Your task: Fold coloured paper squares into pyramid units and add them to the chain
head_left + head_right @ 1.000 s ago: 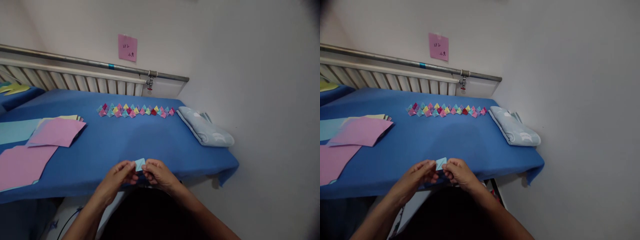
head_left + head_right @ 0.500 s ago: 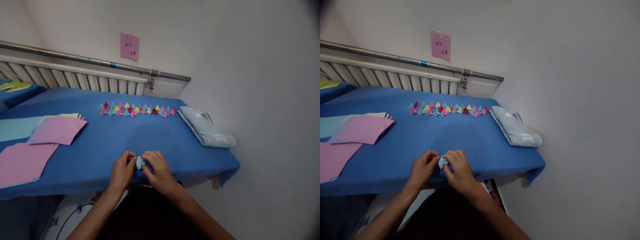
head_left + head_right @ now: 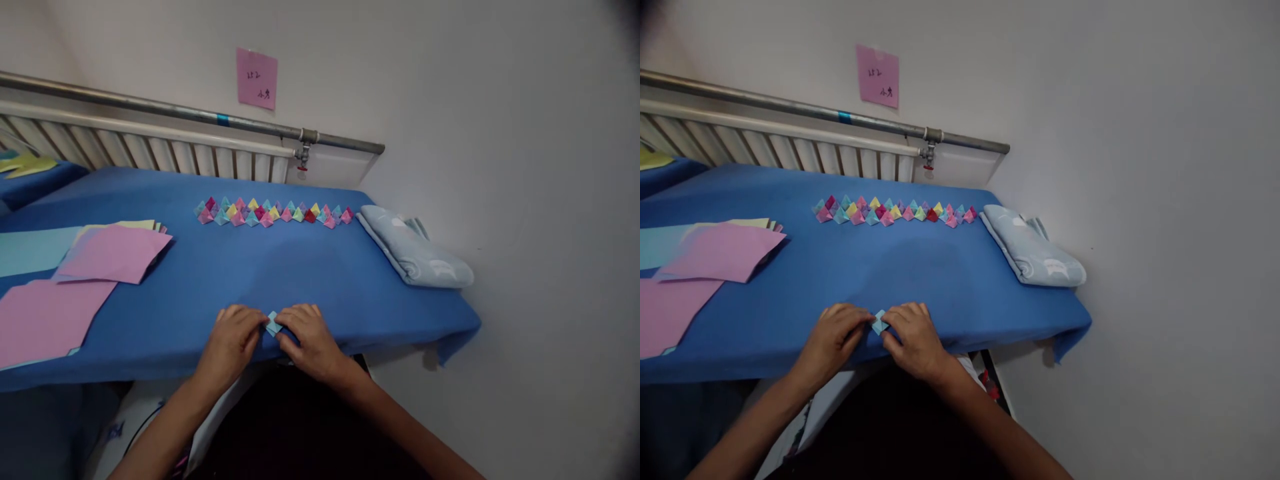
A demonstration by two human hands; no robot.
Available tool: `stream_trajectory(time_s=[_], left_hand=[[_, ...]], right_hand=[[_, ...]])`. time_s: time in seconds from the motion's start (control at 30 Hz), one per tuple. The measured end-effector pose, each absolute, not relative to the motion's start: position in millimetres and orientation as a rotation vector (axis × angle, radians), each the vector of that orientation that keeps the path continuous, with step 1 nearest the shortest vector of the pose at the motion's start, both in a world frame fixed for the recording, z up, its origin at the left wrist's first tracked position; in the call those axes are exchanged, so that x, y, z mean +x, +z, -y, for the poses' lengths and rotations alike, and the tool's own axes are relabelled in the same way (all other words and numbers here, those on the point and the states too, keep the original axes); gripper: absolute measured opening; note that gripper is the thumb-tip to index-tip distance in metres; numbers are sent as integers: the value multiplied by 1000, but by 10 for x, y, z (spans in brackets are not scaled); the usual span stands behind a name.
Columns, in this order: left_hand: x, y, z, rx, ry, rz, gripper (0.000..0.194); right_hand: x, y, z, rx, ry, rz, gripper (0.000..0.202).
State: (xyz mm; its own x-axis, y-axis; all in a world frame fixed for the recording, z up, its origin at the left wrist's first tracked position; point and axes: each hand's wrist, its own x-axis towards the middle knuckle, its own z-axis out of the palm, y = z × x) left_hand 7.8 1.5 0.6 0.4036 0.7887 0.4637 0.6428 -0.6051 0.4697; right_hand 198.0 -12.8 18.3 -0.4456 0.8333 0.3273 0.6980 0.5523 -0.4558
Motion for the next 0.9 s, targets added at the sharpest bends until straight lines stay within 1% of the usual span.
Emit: stream_trajectory(time_s=[0.07, 0.17, 0.33, 0.53, 0.9], left_hand=[[39, 12, -11, 2519, 930, -1244, 21], [32, 20, -12, 2628, 939, -1230, 17], [60, 52, -27, 2712, 939, -1138, 18], [72, 25, -28, 2806, 946, -1155, 21], [56, -18, -15, 2829, 970, -1162, 19]], right_hand=[[1969, 174, 129, -1233, 336, 2270, 19], [1952, 159, 128, -1222, 318, 2270, 19], [1945, 126, 108, -1241, 274, 2268, 20], [1971, 71, 126, -1227, 251, 2267, 17], [1972, 16, 154, -1269, 181, 2214, 16]])
